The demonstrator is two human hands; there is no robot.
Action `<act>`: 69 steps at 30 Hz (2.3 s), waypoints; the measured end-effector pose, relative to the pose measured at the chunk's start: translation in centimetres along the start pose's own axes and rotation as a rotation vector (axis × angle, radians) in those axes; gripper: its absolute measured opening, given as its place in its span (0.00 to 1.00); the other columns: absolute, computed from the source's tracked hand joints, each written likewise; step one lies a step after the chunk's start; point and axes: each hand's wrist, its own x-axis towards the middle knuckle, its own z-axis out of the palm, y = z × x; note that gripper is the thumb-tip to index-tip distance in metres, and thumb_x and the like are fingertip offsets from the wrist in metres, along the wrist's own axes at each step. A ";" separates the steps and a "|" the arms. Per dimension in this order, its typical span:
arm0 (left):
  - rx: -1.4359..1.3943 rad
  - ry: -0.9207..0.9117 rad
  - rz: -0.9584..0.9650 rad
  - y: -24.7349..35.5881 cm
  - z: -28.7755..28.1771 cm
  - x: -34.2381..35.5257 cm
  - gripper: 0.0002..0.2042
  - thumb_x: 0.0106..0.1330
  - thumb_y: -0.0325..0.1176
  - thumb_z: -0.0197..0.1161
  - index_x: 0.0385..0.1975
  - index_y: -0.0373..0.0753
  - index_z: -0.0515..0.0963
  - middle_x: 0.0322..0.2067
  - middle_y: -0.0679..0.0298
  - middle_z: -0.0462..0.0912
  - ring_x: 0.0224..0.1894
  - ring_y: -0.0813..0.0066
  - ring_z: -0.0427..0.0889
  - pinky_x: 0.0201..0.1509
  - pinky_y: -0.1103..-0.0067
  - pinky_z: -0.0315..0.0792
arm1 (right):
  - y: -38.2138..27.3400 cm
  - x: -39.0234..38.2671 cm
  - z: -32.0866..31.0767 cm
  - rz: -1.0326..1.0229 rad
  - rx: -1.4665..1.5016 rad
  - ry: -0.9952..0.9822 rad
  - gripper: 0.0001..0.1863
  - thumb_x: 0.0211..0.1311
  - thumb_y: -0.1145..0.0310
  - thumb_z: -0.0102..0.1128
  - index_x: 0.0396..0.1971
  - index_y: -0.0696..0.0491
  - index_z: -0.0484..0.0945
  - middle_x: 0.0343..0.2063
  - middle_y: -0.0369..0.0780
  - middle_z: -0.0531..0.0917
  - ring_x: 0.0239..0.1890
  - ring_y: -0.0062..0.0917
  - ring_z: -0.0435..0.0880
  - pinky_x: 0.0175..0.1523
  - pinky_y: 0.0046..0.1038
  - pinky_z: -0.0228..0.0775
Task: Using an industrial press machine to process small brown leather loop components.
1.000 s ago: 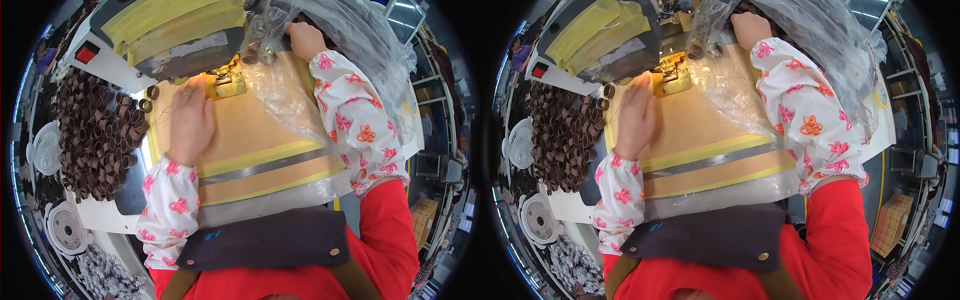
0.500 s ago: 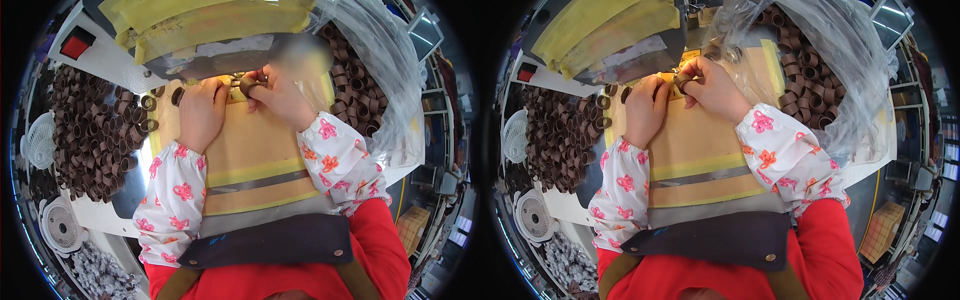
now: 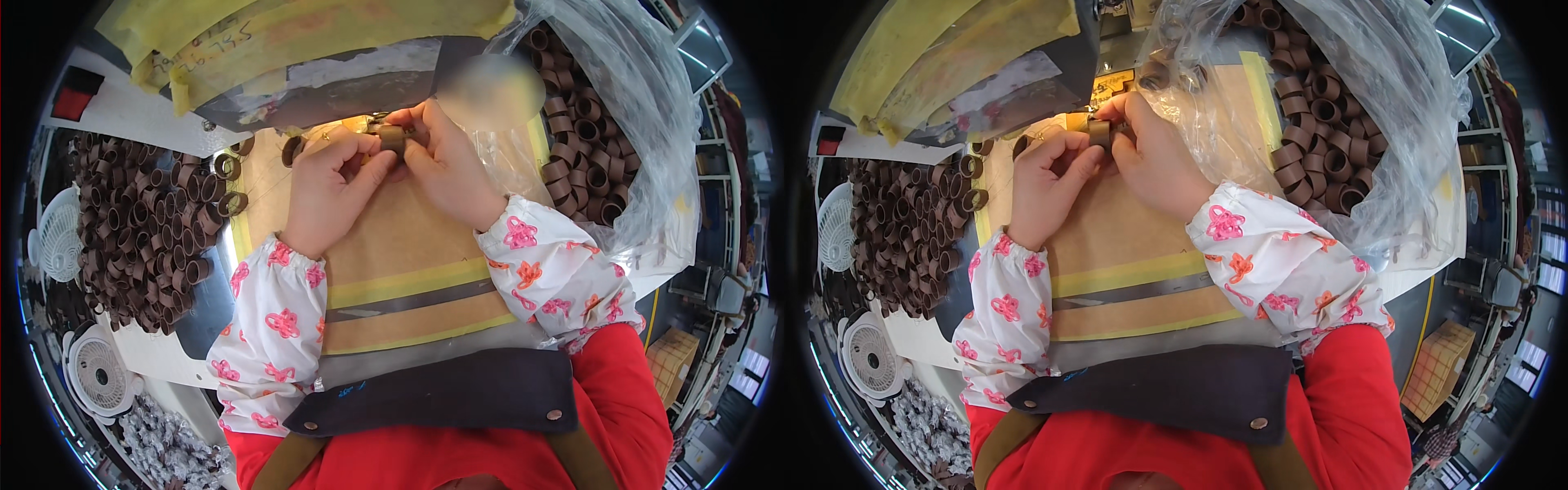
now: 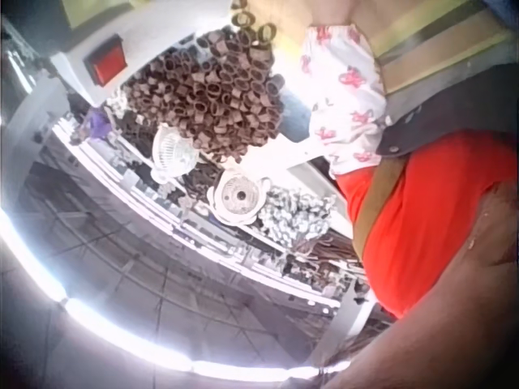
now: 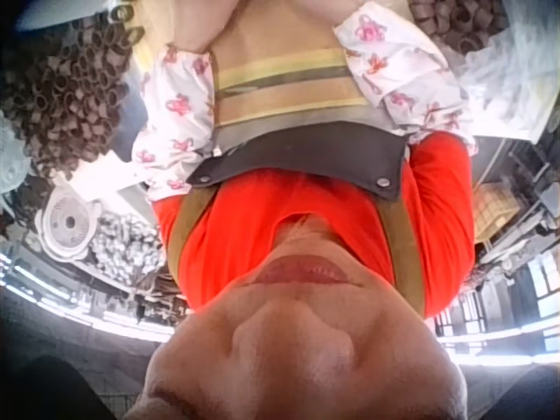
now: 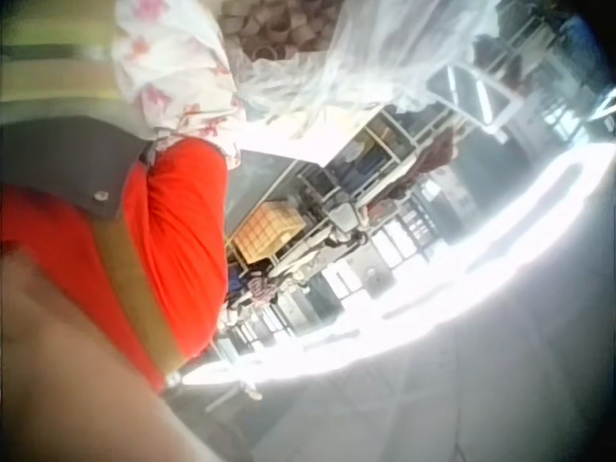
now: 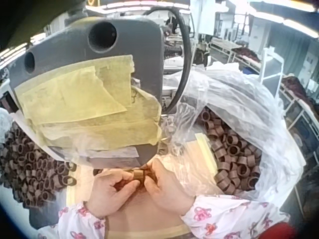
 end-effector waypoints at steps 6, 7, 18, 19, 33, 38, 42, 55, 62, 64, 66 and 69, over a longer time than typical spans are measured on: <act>-0.032 -0.266 -0.062 -0.1 -2.3 0.7 0.08 0.56 0.30 0.61 0.31 0.32 0.75 0.19 0.69 0.73 0.23 0.86 0.68 0.27 0.86 0.65 | -1.3 0.3 -2.1 -0.231 -0.462 -0.195 0.07 0.49 0.83 0.55 0.29 0.57 0.72 0.35 0.36 0.77 0.29 0.13 0.73 0.33 0.16 0.67; -0.023 -0.305 -0.054 -0.1 -2.6 0.8 0.08 0.57 0.29 0.61 0.31 0.31 0.74 0.20 0.69 0.74 0.24 0.86 0.68 0.29 0.86 0.66 | -1.3 0.4 -2.3 -0.210 -0.430 -0.231 0.07 0.48 0.82 0.56 0.29 0.58 0.72 0.35 0.36 0.77 0.28 0.13 0.73 0.32 0.16 0.67; -0.065 -0.325 -0.121 -0.2 -3.1 1.0 0.10 0.55 0.30 0.62 0.32 0.31 0.75 0.22 0.69 0.74 0.25 0.86 0.68 0.29 0.87 0.64 | -2.2 0.3 -2.4 -0.166 -0.484 -0.263 0.07 0.47 0.78 0.62 0.28 0.58 0.75 0.25 0.36 0.79 0.23 0.16 0.75 0.29 0.19 0.69; -0.022 -0.284 -0.112 -0.1 -2.9 1.0 0.11 0.54 0.31 0.63 0.32 0.31 0.75 0.21 0.69 0.74 0.24 0.86 0.68 0.28 0.87 0.64 | -2.0 0.3 -2.4 -0.236 -0.532 -0.227 0.08 0.46 0.78 0.63 0.29 0.57 0.75 0.24 0.37 0.79 0.23 0.17 0.75 0.29 0.19 0.69; 0.251 0.122 0.025 -0.3 -0.1 1.2 0.12 0.46 0.34 0.68 0.26 0.33 0.78 0.13 0.64 0.73 0.16 0.76 0.70 0.23 0.80 0.65 | -0.5 1.0 -1.9 -0.501 -0.669 -0.083 0.05 0.46 0.76 0.58 0.21 0.58 0.70 0.25 0.45 0.74 0.29 0.39 0.75 0.32 0.33 0.68; 0.287 0.074 -0.204 -0.5 0.1 2.2 0.13 0.51 0.33 0.67 0.32 0.30 0.78 0.18 0.69 0.76 0.22 0.88 0.70 0.27 0.87 0.66 | -0.7 2.1 -1.8 -0.468 -0.735 -0.032 0.04 0.46 0.78 0.56 0.20 0.60 0.71 0.23 0.47 0.72 0.29 0.41 0.73 0.33 0.36 0.65; 0.227 0.082 -0.210 -1.0 0.0 2.4 0.14 0.51 0.35 0.67 0.32 0.30 0.79 0.19 0.69 0.77 0.21 0.88 0.71 0.27 0.88 0.66 | -0.5 2.5 -1.6 -0.525 -0.749 -0.023 0.03 0.46 0.77 0.55 0.19 0.60 0.71 0.23 0.47 0.72 0.29 0.42 0.72 0.32 0.36 0.65; 0.323 0.051 -0.149 -0.9 -0.3 2.4 0.15 0.52 0.40 0.66 0.31 0.33 0.80 0.20 0.66 0.80 0.23 0.88 0.74 0.29 0.87 0.67 | -0.8 2.4 -1.5 -0.505 -0.809 -0.027 0.04 0.46 0.78 0.55 0.19 0.60 0.69 0.22 0.46 0.72 0.28 0.41 0.73 0.32 0.36 0.65; 0.275 0.029 -0.169 -1.2 -0.3 2.6 0.14 0.52 0.39 0.66 0.29 0.33 0.79 0.18 0.67 0.79 0.21 0.88 0.72 0.26 0.87 0.66 | -1.1 2.3 -1.6 -0.513 -1.015 0.069 0.06 0.45 0.70 0.62 0.22 0.56 0.80 0.14 0.41 0.75 0.21 0.32 0.75 0.27 0.30 0.66; 0.304 0.026 -0.154 -1.1 -0.3 2.7 0.13 0.52 0.38 0.66 0.28 0.32 0.79 0.17 0.68 0.78 0.21 0.88 0.71 0.25 0.87 0.65 | -1.0 2.3 -1.6 -0.496 -1.021 0.061 0.05 0.45 0.70 0.61 0.20 0.55 0.78 0.16 0.41 0.75 0.23 0.33 0.75 0.28 0.31 0.66; 0.316 0.054 -0.094 -1.3 -0.1 2.7 0.13 0.52 0.37 0.66 0.28 0.32 0.79 0.17 0.69 0.77 0.20 0.89 0.70 0.25 0.87 0.64 | -1.0 2.3 -1.7 -0.467 -1.016 0.045 0.04 0.45 0.70 0.57 0.18 0.54 0.74 0.20 0.40 0.76 0.26 0.34 0.77 0.30 0.34 0.67; 0.270 0.069 -0.142 -1.8 -0.4 2.4 0.13 0.52 0.37 0.66 0.28 0.32 0.78 0.16 0.70 0.75 0.19 0.89 0.68 0.24 0.87 0.63 | -0.6 2.7 -1.0 -0.521 -1.097 0.042 0.06 0.45 0.69 0.61 0.20 0.55 0.80 0.15 0.40 0.75 0.23 0.32 0.74 0.28 0.31 0.65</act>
